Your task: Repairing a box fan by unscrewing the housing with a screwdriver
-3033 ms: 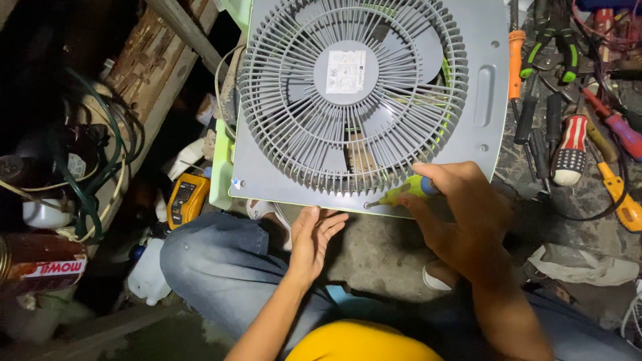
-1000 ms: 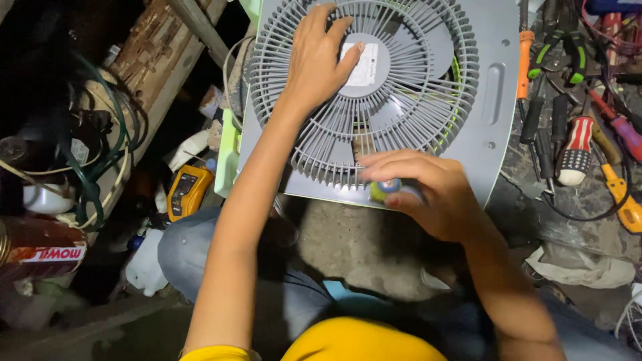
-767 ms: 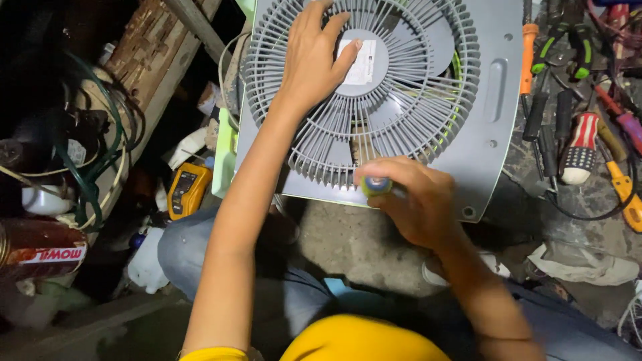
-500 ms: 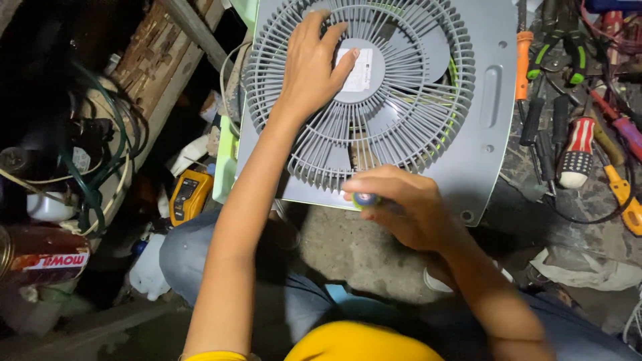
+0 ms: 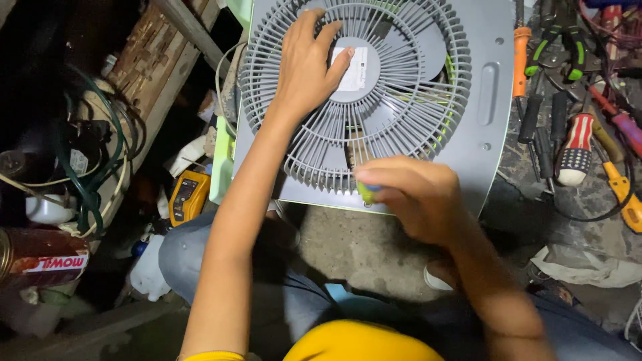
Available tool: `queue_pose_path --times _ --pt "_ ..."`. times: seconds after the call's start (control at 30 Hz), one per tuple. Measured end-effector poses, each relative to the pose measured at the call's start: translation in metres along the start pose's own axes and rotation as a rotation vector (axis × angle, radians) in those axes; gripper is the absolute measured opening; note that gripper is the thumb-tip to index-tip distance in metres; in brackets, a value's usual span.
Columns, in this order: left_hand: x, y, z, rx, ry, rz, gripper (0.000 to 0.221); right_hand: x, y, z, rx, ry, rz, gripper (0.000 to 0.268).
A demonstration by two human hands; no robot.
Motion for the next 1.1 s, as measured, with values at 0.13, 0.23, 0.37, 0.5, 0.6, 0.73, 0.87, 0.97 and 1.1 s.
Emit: queue_pose_path --times 0.13,0.23,0.37,0.5,0.6,0.73,0.87,0.97,1.1 --pt "-0.002 0.001 0.002 -0.001 0.002 -0.001 0.039 0.014 -0.013 0.011 0.338 -0.162 -0.336 0.033" --pt "0.002 0.001 0.000 0.007 0.004 -0.001 0.039 0.005 -0.016 0.015 0.252 -0.126 -0.228 0.032" --pt "0.002 0.004 0.004 -0.009 0.026 -0.036 0.040 -0.026 -0.002 0.035 -0.087 -0.165 0.223 0.038" --pt "0.000 0.027 0.011 -0.006 -0.035 0.033 0.041 -0.020 0.007 0.017 -0.210 0.038 0.138 0.044" --pt "-0.014 0.037 0.008 -0.086 0.164 -0.233 0.043 -0.015 0.004 -0.002 0.107 0.013 -0.077 0.025" --pt "-0.031 0.045 0.005 -0.143 0.203 -0.249 0.044 -0.029 0.004 0.014 0.010 0.006 0.104 0.025" --pt "-0.030 0.045 0.008 -0.131 0.223 -0.227 0.042 -0.027 0.012 0.018 -0.232 0.151 0.222 0.048" --pt "-0.029 0.046 0.012 -0.098 0.201 -0.243 0.044 -0.001 0.004 -0.001 0.121 0.063 -0.087 0.031" --pt "-0.034 0.045 0.010 -0.080 0.209 -0.255 0.044 -0.016 -0.012 -0.001 0.243 0.005 -0.145 0.032"
Point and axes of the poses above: each hand's wrist, its own x-axis towards the middle knuckle, its own y-axis out of the back of the hand, z = x × y, the point moved 5 cm from there along x, towards the middle knuckle, and after that the axes turned 14 degrees about z, right-handed, at the moved point
